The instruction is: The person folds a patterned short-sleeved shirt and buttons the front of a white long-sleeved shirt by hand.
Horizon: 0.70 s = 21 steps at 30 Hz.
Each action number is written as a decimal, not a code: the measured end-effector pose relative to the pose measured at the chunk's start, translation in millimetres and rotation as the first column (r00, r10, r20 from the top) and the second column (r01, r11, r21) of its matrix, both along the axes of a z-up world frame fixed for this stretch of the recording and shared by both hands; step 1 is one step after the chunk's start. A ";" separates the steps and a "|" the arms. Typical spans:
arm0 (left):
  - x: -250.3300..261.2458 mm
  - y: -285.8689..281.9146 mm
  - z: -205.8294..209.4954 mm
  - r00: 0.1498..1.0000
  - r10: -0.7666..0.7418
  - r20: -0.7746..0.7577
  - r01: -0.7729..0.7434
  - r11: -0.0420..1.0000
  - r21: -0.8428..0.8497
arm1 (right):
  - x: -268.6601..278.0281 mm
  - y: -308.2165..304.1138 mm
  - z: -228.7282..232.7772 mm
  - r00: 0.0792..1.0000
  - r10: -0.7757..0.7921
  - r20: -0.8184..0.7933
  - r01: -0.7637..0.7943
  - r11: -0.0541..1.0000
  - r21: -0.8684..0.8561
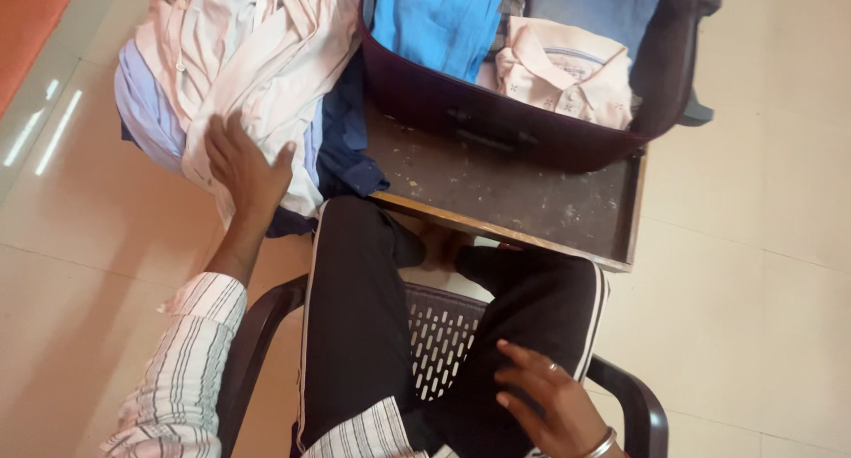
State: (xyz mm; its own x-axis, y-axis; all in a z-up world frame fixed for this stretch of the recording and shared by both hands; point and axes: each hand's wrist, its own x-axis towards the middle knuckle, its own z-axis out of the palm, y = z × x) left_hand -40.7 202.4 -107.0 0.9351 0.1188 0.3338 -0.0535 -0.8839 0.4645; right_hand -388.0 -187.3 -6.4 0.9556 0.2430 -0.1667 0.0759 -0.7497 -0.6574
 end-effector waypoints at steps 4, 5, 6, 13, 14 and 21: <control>-17.2 2.2 -20.0 0.990 -0.027 0.141 0.022 0.999 0.039 | 9.1 2.3 1.9 0.986 -0.035 0.166 0.043 0.998 -0.044; -19.1 3.5 -18.6 0.994 -0.020 0.108 0.016 0.999 0.032 | 13.8 2.7 0.4 0.990 0.008 0.139 0.001 0.998 -0.069; -17.4 3.4 -15.9 0.997 -0.012 0.075 0.010 1.000 0.026 | 23.1 0.7 -2.2 0.992 0.051 0.111 -0.041 0.995 -0.092; -22.8 7.0 -4.5 0.999 0.039 -0.014 -0.041 0.973 -0.226 | 23.6 5.3 -11.0 0.983 0.185 0.012 -0.183 0.979 -0.094; -23.4 4.3 0.4 0.999 0.015 0.030 -0.006 0.958 -0.285 | 24.8 4.1 -11.4 0.986 0.166 0.017 -0.163 0.980 -0.114; -67.2 -43.7 73.4 0.917 -0.144 0.372 0.316 0.834 -0.453 | 24.2 0.4 -9.1 0.993 0.093 0.076 -0.080 0.983 -0.166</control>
State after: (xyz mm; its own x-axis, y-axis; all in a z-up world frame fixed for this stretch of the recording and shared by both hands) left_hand -107.9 158.7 -33.6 0.8130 0.1419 0.5647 -0.4418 -0.4815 0.7570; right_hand -363.8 -186.8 -15.5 0.9444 0.3014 -0.1317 0.1944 -0.8344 -0.5158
